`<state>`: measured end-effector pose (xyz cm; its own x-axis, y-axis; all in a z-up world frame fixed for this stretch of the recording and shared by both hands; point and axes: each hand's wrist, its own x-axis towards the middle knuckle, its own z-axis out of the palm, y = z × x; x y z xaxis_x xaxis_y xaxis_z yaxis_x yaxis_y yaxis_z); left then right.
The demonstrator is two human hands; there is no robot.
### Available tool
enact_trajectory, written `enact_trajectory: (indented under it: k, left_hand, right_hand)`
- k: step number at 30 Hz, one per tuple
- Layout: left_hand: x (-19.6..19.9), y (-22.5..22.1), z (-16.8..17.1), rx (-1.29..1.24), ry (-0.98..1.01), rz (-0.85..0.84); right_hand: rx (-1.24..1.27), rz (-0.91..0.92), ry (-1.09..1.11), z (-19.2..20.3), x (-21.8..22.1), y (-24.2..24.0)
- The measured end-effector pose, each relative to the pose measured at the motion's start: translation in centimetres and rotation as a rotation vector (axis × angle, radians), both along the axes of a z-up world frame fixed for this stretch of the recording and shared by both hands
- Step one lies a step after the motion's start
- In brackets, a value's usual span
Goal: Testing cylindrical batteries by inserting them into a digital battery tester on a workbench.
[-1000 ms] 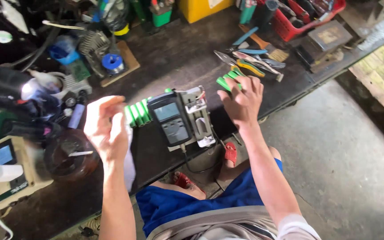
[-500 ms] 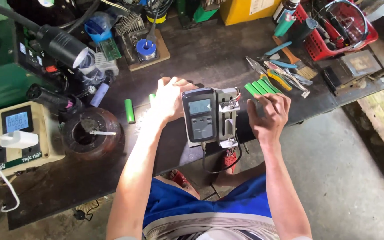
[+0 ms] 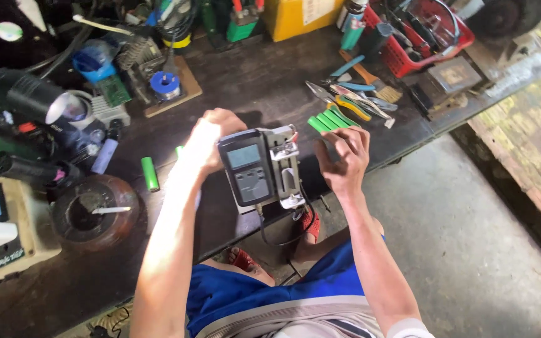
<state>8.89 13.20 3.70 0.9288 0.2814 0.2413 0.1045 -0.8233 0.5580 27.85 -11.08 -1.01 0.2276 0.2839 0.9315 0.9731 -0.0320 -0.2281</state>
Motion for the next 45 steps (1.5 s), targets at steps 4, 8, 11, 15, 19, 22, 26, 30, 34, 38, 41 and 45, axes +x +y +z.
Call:
enact_trajectory:
  k: [4,8,11,15,19,22,26,30,34,38,41,45]
  left_hand:
    - [-3.0,-1.4,4.8,-0.027,-0.435,0.174]
    - [-6.2,-7.5,8.5,-0.029,-0.738,0.483]
    - [-7.1,-14.3,8.9,-0.197,-0.736,0.338]
    - [-6.8,-20.6,7.7,-0.811,-0.416,0.174]
    - [-5.9,-20.4,6.6,-0.982,-0.372,0.191]
    - [-5.6,-19.9,6.9,-0.936,-0.324,0.186]
    - [-5.9,-18.2,6.8,-0.404,-0.317,0.240]
    - [-4.9,-15.5,7.3,0.293,-0.495,0.224]
    - [-3.7,-14.3,8.5,0.582,-0.367,0.245]
    - [-3.0,-13.9,7.3,0.473,-0.314,0.191]
    - [-2.6,-13.8,6.6,0.370,-0.344,0.208]
    - [-2.2,-13.4,5.8,0.386,-0.370,0.236]
  right_hand:
    - [0.082,0.018,0.109,1.1,-1.4,-1.0]
    - [0.143,0.122,0.198,3.1,-4.0,-3.2]
    - [0.103,0.309,0.338,6.1,-7.6,-4.8]
    - [-0.095,0.701,0.363,8.4,-10.5,-5.8]
    - [-0.111,0.692,0.362,7.9,-11.0,-5.9]
    - [-0.137,0.716,0.446,7.5,-10.4,-5.8]
    - [-0.110,0.643,0.506,7.2,-9.9,-5.0]
    - [-0.058,0.582,0.471,6.3,-9.2,-3.4]
    - [-0.135,0.517,0.490,7.5,-9.1,-2.9]
    - [-0.116,0.459,0.500,7.1,-8.5,-2.3]
    - [-0.037,0.477,0.550,7.0,-8.5,-1.9]
    - [-0.079,0.455,0.577,6.3,-8.5,-2.0]
